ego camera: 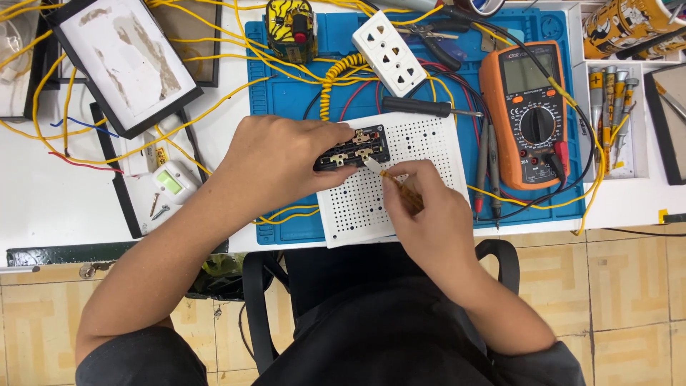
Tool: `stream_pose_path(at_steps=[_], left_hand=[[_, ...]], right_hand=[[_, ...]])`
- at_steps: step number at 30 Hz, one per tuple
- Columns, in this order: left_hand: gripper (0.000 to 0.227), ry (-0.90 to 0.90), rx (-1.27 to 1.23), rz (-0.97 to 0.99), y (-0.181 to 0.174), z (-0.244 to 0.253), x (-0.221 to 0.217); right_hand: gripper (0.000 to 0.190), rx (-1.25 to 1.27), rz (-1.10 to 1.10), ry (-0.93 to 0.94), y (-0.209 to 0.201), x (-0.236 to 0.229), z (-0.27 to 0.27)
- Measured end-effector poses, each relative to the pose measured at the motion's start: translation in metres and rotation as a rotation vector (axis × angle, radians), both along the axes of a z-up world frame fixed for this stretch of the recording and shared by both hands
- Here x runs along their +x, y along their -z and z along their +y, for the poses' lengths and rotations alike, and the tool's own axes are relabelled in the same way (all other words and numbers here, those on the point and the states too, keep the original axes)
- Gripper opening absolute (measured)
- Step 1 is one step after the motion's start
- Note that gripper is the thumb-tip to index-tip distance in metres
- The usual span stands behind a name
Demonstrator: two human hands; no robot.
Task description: The person assembles a power strip by inserting a circuit board into a white plastic housing on a breadboard. They use a pencil to push components into place and a black tool to press down on the assembly, ensuring the parts fit securely.
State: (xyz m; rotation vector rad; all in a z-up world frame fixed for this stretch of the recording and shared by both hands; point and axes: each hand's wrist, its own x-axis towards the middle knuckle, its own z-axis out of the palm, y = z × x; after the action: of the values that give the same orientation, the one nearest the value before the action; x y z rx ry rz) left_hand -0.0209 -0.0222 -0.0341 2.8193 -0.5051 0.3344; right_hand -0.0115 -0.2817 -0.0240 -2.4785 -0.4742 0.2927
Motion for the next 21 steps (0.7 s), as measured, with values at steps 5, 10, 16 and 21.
stream_pose_path(at_steps=[5,10,16,21], left_hand=[[0.043,0.004,0.001,0.022,0.0,0.001,0.0],[0.047,-0.009,-0.041,0.059,-0.001,0.002,-0.002],[0.051,0.0,0.005,0.024,-0.004,0.002,-0.006],[0.049,0.041,-0.022,0.02,-0.013,0.001,-0.006]], right_hand=[[0.02,0.049,0.214,-0.03,-0.017,0.014,0.003],[0.021,0.021,0.148,-0.049,-0.005,0.013,0.002],[0.014,0.035,-0.184,-0.084,0.025,-0.004,-0.002],[0.01,0.106,-0.297,-0.161,0.024,-0.002,-0.004]])
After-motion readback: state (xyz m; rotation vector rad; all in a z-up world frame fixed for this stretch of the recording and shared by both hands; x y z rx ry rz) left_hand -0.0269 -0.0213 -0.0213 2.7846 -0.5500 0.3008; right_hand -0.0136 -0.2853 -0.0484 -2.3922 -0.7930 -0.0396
